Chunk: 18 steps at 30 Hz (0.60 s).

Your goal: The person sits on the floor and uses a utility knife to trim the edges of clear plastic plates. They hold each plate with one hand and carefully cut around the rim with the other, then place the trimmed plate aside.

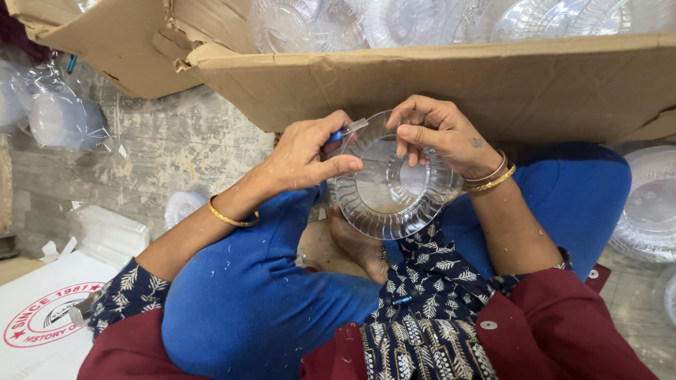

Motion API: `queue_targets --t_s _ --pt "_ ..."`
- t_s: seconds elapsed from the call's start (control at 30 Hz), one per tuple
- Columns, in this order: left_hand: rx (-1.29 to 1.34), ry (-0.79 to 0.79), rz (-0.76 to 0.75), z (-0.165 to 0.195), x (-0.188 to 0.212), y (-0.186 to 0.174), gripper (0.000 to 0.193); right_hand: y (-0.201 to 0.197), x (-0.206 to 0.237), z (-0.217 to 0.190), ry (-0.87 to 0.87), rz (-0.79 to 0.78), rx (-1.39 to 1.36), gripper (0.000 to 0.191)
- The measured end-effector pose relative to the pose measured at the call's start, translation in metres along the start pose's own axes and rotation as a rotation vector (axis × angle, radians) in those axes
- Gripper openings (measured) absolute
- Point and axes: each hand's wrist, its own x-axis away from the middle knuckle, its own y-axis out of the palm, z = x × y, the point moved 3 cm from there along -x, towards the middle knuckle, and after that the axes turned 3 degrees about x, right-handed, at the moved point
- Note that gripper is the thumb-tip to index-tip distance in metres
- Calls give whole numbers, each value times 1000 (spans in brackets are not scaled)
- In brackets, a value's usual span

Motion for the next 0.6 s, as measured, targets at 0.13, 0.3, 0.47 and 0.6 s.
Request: queue_targets --t_s 0.13,0.3,0.47,0.6 --pt "68 -16 -55 -4 -2 3 49 0 0 0 7 8 10 17" --pt "100 -33 -82 -10 -2 4 45 1 -1 1 10 20 28 17" --pt "127 -36 -81 -10 -2 4 50 2 -1 1 10 23 19 16" --pt "4 34 -54 -4 -1 0 64 2 -1 0 8 12 2 16"
